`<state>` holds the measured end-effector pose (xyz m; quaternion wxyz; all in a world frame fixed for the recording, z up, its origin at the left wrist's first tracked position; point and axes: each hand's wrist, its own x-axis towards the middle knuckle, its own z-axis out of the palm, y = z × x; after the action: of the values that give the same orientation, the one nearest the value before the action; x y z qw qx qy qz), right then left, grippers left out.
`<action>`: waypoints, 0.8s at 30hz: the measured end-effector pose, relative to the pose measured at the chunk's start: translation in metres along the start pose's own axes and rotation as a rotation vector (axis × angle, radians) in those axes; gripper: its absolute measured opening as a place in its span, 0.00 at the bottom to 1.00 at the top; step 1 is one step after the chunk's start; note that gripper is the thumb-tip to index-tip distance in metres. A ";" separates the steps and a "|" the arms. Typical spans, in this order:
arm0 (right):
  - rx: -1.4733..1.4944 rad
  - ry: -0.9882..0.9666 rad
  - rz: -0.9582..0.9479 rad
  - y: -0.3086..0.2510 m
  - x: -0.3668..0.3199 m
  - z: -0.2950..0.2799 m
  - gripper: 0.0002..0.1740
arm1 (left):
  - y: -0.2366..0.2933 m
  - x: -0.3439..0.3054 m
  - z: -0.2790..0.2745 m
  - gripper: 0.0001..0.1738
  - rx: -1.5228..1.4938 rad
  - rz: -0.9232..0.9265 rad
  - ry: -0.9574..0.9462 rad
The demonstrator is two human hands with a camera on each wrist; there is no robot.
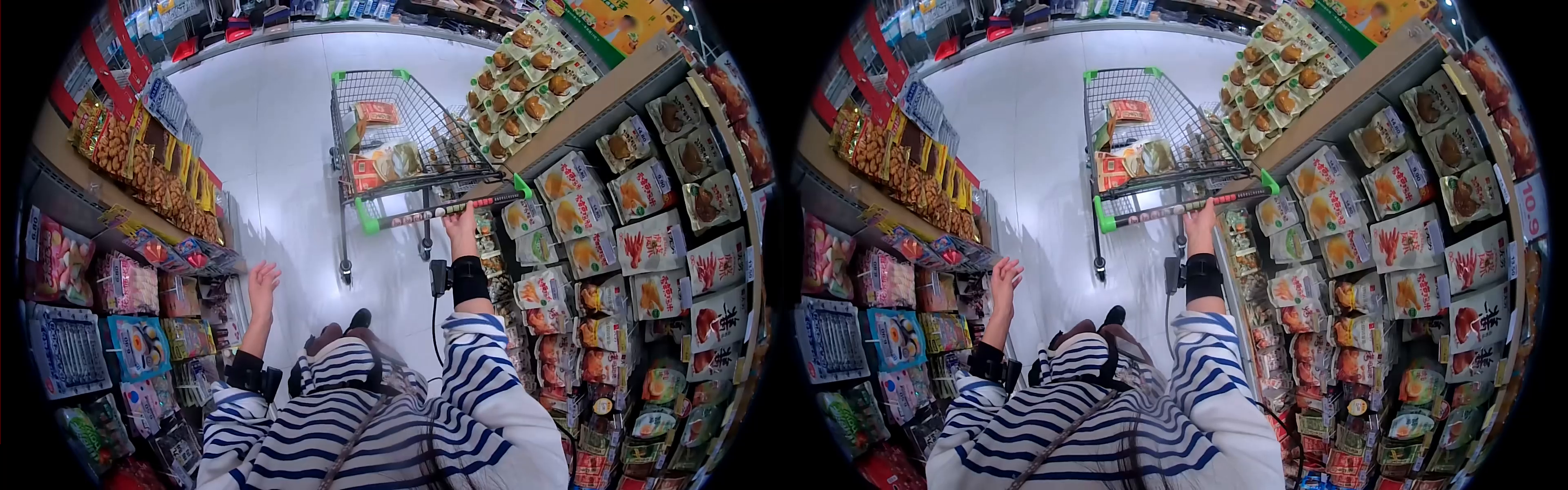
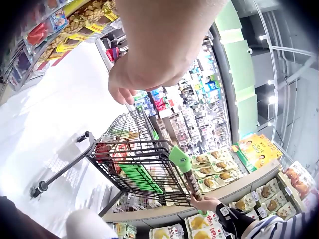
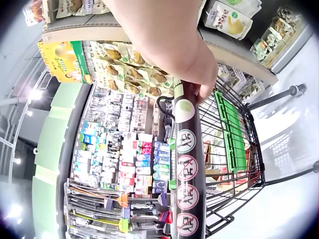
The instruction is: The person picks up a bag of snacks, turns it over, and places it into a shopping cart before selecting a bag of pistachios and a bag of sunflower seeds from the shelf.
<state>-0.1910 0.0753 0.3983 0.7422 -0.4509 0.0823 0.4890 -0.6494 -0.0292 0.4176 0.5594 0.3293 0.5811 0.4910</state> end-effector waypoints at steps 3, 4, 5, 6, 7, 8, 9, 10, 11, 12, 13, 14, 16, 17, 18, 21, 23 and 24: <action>0.078 0.000 0.049 -0.006 0.018 0.000 0.23 | 0.009 0.002 0.018 0.21 0.003 0.036 -0.015; 0.085 -0.019 0.064 -0.009 0.025 -0.003 0.23 | 0.009 0.002 0.023 0.21 0.005 0.040 -0.018; 0.092 -0.037 0.080 -0.011 0.031 -0.008 0.23 | 0.009 0.002 0.027 0.21 0.007 0.042 -0.022; 0.101 -0.053 0.095 -0.012 0.032 -0.010 0.24 | 0.010 0.003 0.031 0.21 0.012 0.045 -0.026; 0.105 -0.056 0.070 -0.013 0.034 -0.013 0.24 | 0.012 0.003 0.036 0.21 0.019 0.048 -0.032; 0.094 -0.047 0.061 -0.014 0.035 -0.016 0.24 | 0.013 0.004 0.041 0.21 0.025 0.050 -0.038; 0.082 -0.039 0.051 -0.016 0.036 -0.019 0.24 | 0.013 0.006 0.044 0.21 0.026 0.051 -0.042; 0.069 -0.033 0.042 -0.018 0.038 -0.021 0.24 | 0.014 0.008 0.048 0.21 0.027 0.052 -0.043; 0.062 -0.031 0.030 -0.021 0.039 -0.023 0.23 | 0.014 0.010 0.051 0.21 0.030 0.051 -0.046; 0.056 -0.024 0.019 -0.024 0.039 -0.029 0.23 | 0.014 0.011 0.055 0.21 0.032 0.045 -0.049; 0.050 -0.015 0.007 -0.027 0.038 -0.035 0.22 | 0.014 0.012 0.059 0.21 0.036 0.040 -0.053; 0.045 0.001 -0.010 -0.029 0.036 -0.041 0.22 | 0.013 0.015 0.062 0.20 0.038 0.036 -0.060; 0.036 0.033 -0.047 -0.035 0.028 -0.048 0.21 | 0.008 0.020 0.070 0.20 0.045 0.010 -0.066; 0.018 0.066 -0.095 -0.038 0.023 -0.054 0.21 | 0.005 0.022 0.074 0.20 0.050 -0.005 -0.071; 0.019 0.061 -0.110 -0.041 0.017 -0.060 0.21 | 0.003 0.024 0.079 0.20 0.064 -0.010 -0.091; 0.034 0.051 -0.129 -0.048 0.001 -0.077 0.22 | -0.003 0.035 0.093 0.21 0.102 -0.025 -0.154; 0.036 0.090 -0.128 -0.052 -0.005 -0.091 0.22 | -0.004 0.045 0.104 0.21 0.127 -0.039 -0.203; 0.046 0.087 -0.125 -0.055 -0.010 -0.097 0.22 | -0.005 0.051 0.110 0.21 0.143 -0.028 -0.215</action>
<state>-0.1210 -0.0103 0.3806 0.7772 -0.4588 0.0975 0.4195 -0.5497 0.0391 0.4078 0.6003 0.4107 0.5560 0.4023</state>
